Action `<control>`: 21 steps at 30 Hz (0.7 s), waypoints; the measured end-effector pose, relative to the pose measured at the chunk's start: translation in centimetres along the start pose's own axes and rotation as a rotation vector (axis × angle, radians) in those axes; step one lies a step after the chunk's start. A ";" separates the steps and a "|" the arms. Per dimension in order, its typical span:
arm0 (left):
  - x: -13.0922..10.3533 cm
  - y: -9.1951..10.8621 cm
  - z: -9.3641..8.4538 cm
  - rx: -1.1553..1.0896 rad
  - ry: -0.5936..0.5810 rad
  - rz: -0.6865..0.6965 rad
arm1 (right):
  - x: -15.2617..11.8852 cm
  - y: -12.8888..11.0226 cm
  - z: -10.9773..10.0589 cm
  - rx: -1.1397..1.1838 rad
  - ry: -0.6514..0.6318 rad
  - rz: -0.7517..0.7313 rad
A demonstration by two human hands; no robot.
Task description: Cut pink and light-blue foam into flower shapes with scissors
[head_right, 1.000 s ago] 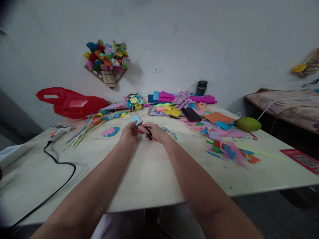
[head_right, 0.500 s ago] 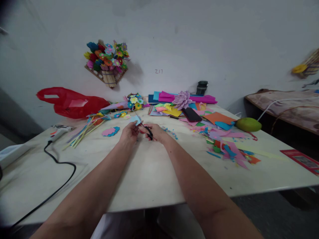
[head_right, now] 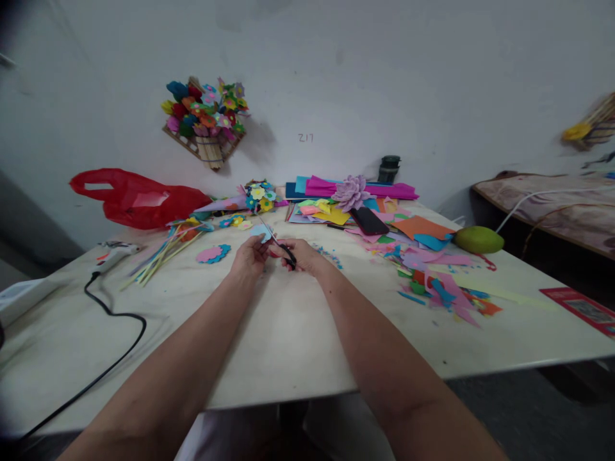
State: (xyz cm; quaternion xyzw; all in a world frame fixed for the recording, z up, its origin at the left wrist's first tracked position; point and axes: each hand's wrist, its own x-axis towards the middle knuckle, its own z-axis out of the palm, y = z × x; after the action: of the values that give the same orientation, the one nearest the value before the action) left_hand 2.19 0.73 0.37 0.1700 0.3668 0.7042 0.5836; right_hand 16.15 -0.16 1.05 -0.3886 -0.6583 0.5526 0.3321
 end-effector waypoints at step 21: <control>-0.1 0.1 0.0 -0.012 -0.031 -0.029 | 0.0 -0.2 0.0 0.096 0.042 0.025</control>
State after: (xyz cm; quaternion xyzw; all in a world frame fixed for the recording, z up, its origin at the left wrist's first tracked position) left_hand 2.08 0.66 0.46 0.1720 0.3561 0.6951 0.6003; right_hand 16.08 -0.16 1.22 -0.3920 -0.6190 0.5793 0.3573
